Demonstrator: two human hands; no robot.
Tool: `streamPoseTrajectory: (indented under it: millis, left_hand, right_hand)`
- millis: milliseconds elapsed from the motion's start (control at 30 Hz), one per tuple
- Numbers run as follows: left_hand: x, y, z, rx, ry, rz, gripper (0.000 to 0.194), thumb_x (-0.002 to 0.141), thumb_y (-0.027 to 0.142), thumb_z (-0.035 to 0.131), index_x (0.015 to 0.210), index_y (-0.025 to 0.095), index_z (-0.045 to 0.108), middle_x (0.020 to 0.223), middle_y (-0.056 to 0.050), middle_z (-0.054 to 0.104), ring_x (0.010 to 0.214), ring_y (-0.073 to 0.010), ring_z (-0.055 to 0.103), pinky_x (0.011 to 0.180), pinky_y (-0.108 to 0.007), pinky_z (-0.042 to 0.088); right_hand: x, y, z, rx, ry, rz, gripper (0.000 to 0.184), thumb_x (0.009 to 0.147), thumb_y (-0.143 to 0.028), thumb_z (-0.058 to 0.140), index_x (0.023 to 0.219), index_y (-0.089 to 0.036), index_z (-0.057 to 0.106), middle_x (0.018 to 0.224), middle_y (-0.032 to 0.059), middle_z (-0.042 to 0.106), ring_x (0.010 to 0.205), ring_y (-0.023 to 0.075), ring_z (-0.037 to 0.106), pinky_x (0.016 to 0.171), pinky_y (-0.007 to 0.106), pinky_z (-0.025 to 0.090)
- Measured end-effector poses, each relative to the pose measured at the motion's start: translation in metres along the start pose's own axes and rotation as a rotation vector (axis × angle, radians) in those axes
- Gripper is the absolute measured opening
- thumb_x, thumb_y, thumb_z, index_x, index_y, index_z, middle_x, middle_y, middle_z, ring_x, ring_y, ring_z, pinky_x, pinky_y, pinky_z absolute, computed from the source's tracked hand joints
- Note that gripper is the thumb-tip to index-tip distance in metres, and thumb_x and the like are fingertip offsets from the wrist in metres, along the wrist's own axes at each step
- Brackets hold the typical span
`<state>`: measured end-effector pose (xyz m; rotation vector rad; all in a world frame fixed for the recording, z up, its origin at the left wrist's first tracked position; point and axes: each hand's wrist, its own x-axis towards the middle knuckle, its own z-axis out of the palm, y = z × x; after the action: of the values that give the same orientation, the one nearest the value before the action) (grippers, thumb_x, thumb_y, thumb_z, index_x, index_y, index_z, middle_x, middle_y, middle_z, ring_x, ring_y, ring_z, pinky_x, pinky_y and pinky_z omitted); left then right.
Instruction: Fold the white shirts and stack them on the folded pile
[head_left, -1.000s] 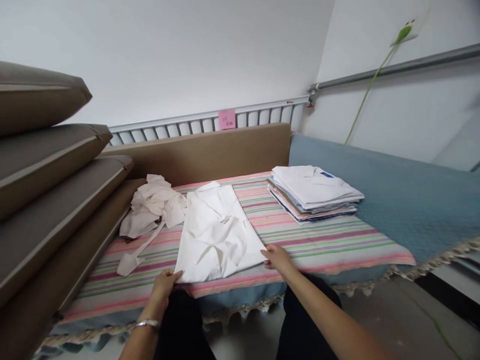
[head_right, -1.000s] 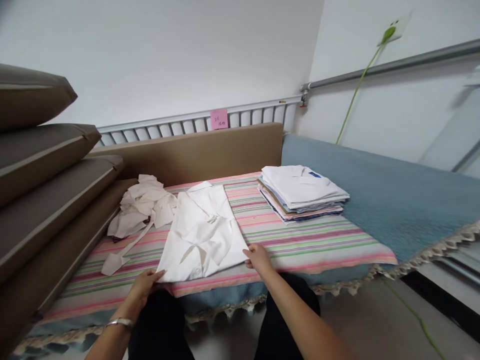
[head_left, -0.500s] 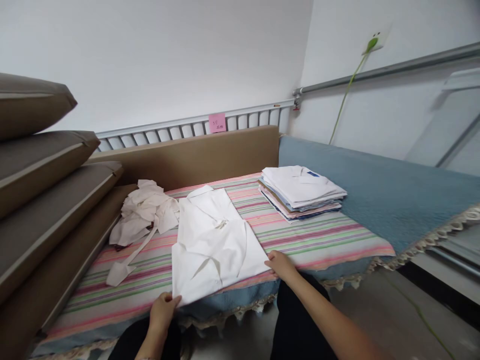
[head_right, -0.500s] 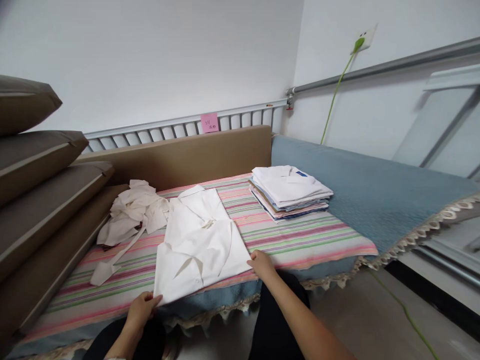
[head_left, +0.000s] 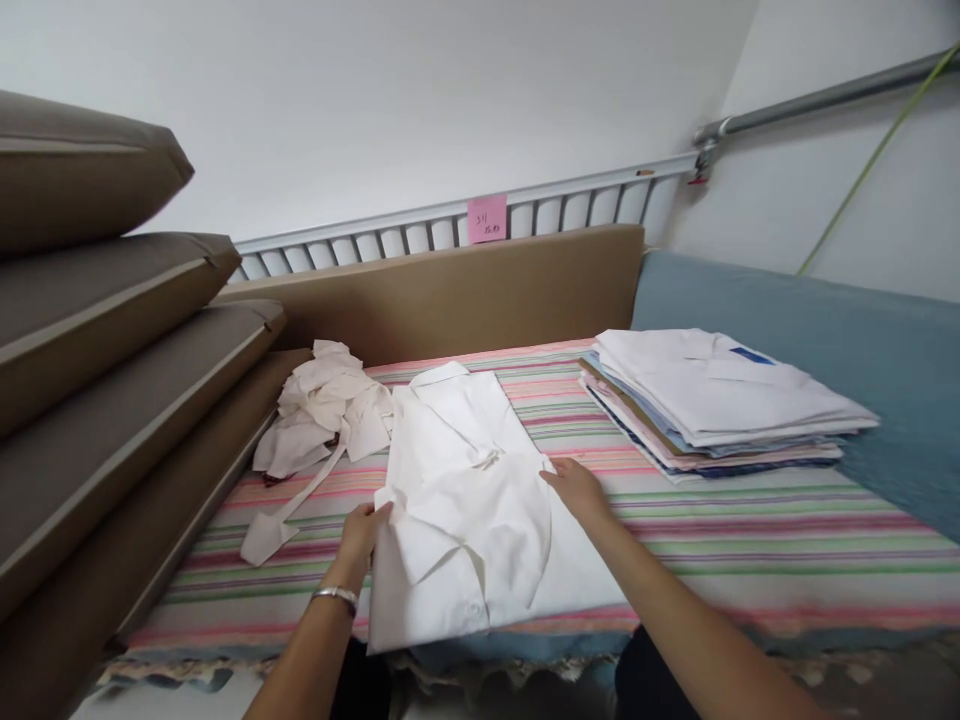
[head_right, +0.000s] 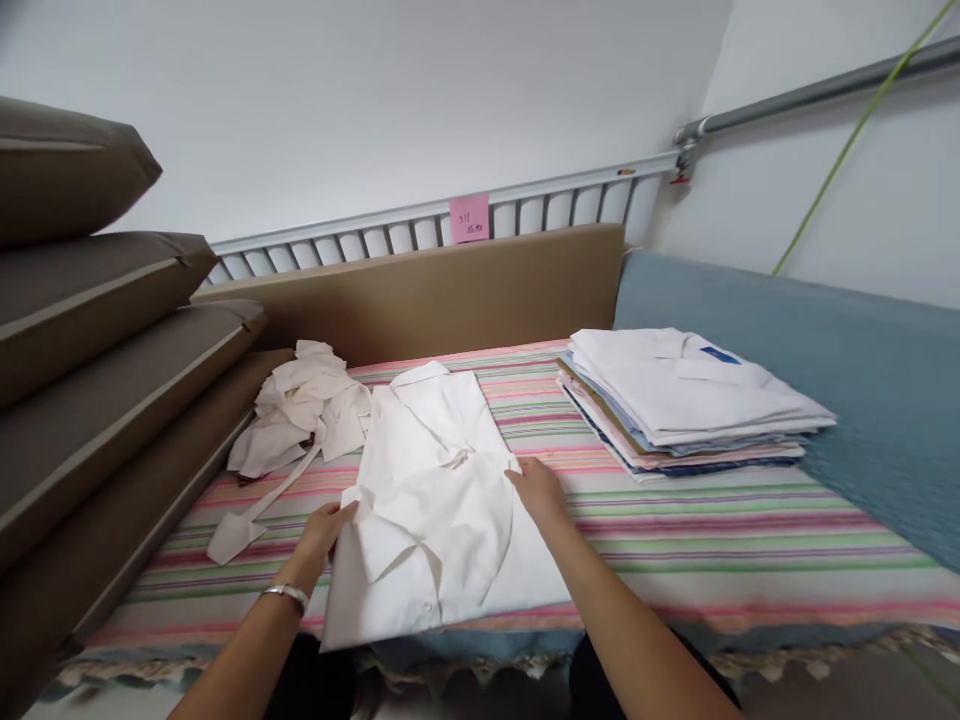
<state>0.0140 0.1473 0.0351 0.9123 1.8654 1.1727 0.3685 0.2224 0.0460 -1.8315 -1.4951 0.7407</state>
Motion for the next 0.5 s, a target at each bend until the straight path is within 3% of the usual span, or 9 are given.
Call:
streamPoseTrajectory:
  millis: [100,200,267,500]
  left_hand:
    - [0.001,0.009,-0.001,-0.066,-0.068,-0.009,0.043,0.055,0.053,0.066,0.075,0.015,0.062,0.06,-0.002,0.062,0.054,-0.016,0.056,0.052,-0.027,0.042]
    - [0.001,0.013,-0.004,-0.159,-0.168,-0.043,0.044,0.058,0.053,0.066,0.083,0.017,0.062,0.064,-0.003,0.064,0.058,-0.0172,0.059,0.055,-0.028,0.044]
    - [0.006,0.011,-0.002,-0.187,-0.182,-0.092,0.041,0.058,0.05,0.067,0.082,0.017,0.062,0.063,-0.005,0.064,0.058,-0.0182,0.059,0.055,-0.029,0.045]
    - [0.025,-0.002,0.014,-0.032,0.0,-0.127,0.022,0.062,0.039,0.065,0.067,0.018,0.057,0.052,-0.002,0.059,0.056,-0.0197,0.058,0.051,-0.028,0.041]
  right_hand:
    - [0.007,0.002,-0.004,0.196,-0.03,0.021,0.018,0.069,-0.031,0.06,0.08,-0.019,0.066,0.086,0.0057,0.069,0.084,0.0209,0.062,0.075,0.029,0.044]
    - [0.008,0.006,-0.014,0.563,-0.214,-0.003,0.028,0.067,-0.041,0.061,0.084,-0.019,0.065,0.084,0.0037,0.069,0.078,0.019,0.062,0.071,0.028,0.045]
    - [0.011,0.012,-0.016,0.67,-0.305,0.025,0.032,0.065,-0.042,0.062,0.085,-0.017,0.064,0.081,0.0029,0.069,0.073,0.0177,0.062,0.067,0.027,0.046]
    - [0.032,0.032,0.001,0.298,-0.122,0.045,0.014,0.066,-0.026,0.056,0.072,-0.016,0.063,0.072,0.0022,0.068,0.068,0.0161,0.06,0.063,0.025,0.043]
